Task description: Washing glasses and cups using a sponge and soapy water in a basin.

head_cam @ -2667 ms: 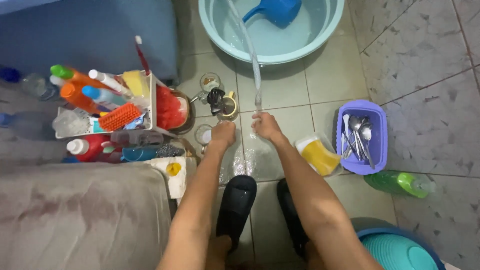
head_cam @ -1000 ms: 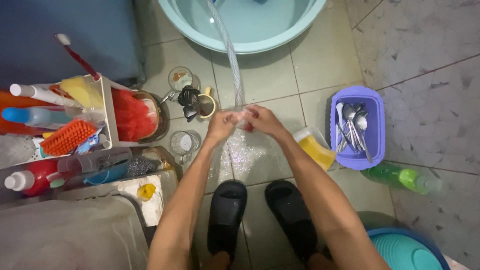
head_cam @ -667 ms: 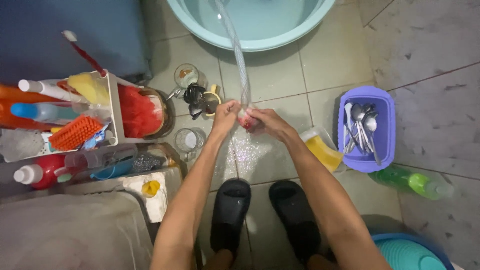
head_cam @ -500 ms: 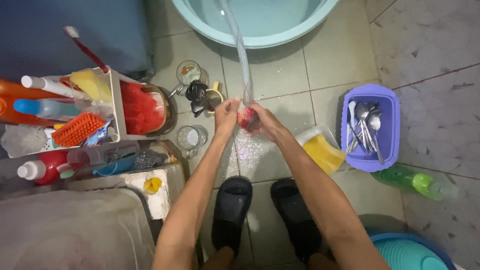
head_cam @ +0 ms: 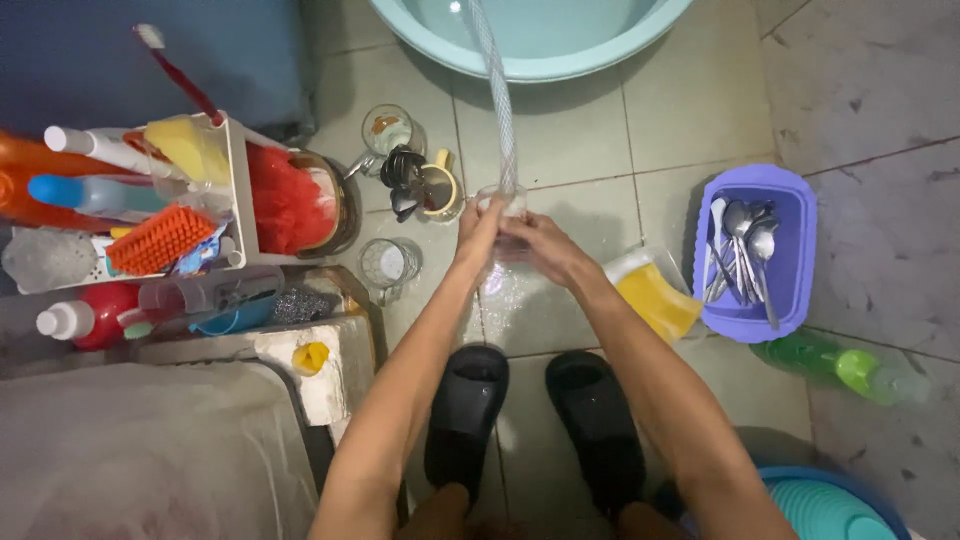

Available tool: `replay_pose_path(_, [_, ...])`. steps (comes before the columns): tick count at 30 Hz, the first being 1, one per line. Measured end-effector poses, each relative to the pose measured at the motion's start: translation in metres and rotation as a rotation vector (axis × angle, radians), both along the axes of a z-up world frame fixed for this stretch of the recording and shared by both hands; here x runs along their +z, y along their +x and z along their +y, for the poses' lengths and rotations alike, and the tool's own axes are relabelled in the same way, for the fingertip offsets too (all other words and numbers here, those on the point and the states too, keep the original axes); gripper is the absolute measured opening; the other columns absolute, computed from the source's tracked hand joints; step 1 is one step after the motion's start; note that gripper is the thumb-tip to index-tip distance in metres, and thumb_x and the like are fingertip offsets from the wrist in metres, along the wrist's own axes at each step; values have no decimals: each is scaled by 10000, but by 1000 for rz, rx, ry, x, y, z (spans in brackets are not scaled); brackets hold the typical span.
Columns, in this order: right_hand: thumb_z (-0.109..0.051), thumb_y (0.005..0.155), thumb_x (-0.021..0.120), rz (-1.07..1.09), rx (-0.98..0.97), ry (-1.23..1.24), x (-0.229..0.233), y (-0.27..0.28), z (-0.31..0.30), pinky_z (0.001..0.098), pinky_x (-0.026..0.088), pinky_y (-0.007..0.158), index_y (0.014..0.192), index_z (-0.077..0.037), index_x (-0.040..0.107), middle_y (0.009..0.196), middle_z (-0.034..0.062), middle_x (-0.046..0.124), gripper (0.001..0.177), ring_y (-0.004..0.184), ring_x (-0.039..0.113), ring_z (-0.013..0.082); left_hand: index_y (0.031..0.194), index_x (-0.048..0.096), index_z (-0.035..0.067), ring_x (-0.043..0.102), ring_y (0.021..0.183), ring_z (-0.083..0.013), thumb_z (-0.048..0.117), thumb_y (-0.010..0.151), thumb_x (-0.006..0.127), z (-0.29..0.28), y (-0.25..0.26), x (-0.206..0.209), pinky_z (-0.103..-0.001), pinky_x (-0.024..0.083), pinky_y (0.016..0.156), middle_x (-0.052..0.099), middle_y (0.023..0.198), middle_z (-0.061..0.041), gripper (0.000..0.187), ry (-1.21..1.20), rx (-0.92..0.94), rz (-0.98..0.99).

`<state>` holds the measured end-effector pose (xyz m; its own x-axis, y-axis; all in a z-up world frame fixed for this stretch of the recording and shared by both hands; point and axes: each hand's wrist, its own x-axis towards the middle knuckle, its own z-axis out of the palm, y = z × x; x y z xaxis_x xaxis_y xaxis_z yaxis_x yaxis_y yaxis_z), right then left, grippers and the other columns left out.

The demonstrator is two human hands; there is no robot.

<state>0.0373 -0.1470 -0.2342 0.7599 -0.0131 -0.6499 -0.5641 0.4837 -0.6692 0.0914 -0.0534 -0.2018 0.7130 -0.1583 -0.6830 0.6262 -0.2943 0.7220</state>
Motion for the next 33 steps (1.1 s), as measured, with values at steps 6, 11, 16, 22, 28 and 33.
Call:
replay_pose_path(6, [-117,788,840,-359,128,-419,-13,-10,-10,549,470,1004,1359,-20,455,1243,186,583,696,1223,549,327,1568,365,140,437,1440,-378,566,729,909,27,3,-24,-531,384,1173,478,1520,-218,1087,-132,-305,-117])
replay_pose_path(11, [-150,816,784,-168,31,-443,15,-12,-3,503,546,887,1384,20,464,1222,223,597,674,1146,593,350,1493,393,80,428,1379,-381,550,815,807,30,4,-11,-565,341,1163,466,1427,-227,922,-66,-374,-61])
replay_pose_path(16, [-518,847,817,215,-32,-287,32,-20,0,521,658,664,1293,118,596,1201,347,609,808,951,728,433,1436,568,214,418,1456,-310,614,867,755,23,-13,3,-696,210,1161,519,1438,-108,720,-75,-215,232])
replay_pose_path(22, [-781,963,294,102,193,-242,99,-57,-28,563,586,879,1434,59,507,1379,375,554,987,1240,593,521,1370,399,-5,736,969,-280,393,715,968,23,-38,-32,-423,604,834,659,1116,-214,955,-168,-241,256])
replay_pose_path(28, [-356,967,560,278,697,-1518,21,-141,-101,509,588,865,1195,-215,726,1083,74,736,315,1068,723,325,1336,416,-26,707,1006,-313,242,689,970,13,-54,-21,-460,629,802,614,1132,-217,893,-261,-169,282])
replay_pose_path(33, [-164,996,451,244,884,-1769,35,-179,-68,491,496,1007,1380,-100,570,1254,159,615,407,1251,599,326,1286,528,57,692,946,-260,217,730,933,6,-50,-1,-390,649,720,568,1168,-137,706,-462,-145,272])
